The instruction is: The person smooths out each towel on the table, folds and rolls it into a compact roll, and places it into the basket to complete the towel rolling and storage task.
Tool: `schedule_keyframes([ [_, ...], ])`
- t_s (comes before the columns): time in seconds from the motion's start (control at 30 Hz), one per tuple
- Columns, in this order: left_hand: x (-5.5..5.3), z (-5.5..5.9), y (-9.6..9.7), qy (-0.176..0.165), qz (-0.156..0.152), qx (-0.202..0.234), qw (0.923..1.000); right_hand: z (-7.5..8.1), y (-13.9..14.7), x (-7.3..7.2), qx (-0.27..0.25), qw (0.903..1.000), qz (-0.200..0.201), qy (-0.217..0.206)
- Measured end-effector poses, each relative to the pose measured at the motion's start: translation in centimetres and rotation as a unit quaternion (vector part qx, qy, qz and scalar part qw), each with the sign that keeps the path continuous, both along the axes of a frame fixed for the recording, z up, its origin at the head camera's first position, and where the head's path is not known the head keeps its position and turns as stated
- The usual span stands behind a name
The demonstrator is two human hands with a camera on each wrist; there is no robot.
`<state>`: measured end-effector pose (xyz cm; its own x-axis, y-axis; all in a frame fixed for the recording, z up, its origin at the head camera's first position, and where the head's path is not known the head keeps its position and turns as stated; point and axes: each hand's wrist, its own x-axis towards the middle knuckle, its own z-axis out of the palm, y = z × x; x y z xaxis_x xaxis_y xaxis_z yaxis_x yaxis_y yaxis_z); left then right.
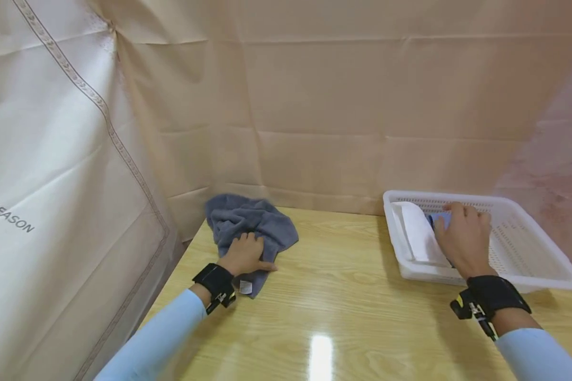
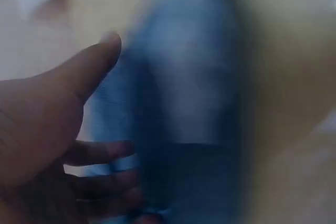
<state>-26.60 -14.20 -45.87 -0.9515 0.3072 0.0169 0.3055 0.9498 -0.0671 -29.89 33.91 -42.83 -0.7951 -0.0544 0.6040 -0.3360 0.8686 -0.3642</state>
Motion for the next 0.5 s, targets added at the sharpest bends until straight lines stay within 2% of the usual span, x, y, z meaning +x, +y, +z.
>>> schedule_keyframes([
  [0.07, 0.5, -0.8, -1.4, -0.010, -0.006, 0.004, 0.9999, 0.9, -3.4, -0.3, 0.005, 0.9971, 0.047, 0.059],
  [0.13, 1.0, -1.1, -1.7, -0.007, -0.034, 0.031, 0.9989, 1.2, -7.3, -0.4, 0.029, 0.9894, 0.113, 0.087],
  [0.2, 1.7, -0.6, -1.1, -0.016, -0.072, 0.103, 0.9919, 0.9, -11.2, 0.0, 0.071, 0.9778, 0.184, 0.070],
  [0.23, 2.1, -0.1, -0.6, -0.030, -0.092, 0.151, 0.9837, 0.5, -13.1, 0.5, 0.093, 0.9697, 0.221, 0.046],
  [0.27, 2.6, 0.7, 0.1, -0.050, -0.115, 0.207, 0.9703, -0.1, -14.8, 0.9, 0.110, 0.9605, 0.255, 0.017],
  [0.3, 3.1, 1.6, 0.8, -0.073, -0.135, 0.266, 0.9516, -0.7, -16.3, 1.5, 0.126, 0.9504, 0.284, -0.011],
  [0.37, 4.2, 3.8, 2.1, -0.115, -0.172, 0.374, 0.9039, -2.0, -18.6, 2.6, 0.128, 0.9365, 0.321, -0.056],
  [0.4, 4.8, 4.9, 2.7, -0.128, -0.183, 0.416, 0.8813, -2.5, -19.5, 3.1, 0.111, 0.9345, 0.330, -0.072],
  [0.47, 5.6, 7.1, 3.4, -0.147, -0.203, 0.493, 0.8331, -3.2, -20.5, 3.9, 0.051, 0.9370, 0.332, -0.097],
  [0.5, 5.9, 8.0, 3.4, -0.150, -0.208, 0.523, 0.8127, -3.3, -20.7, 4.3, 0.016, 0.9367, 0.333, -0.107],
])
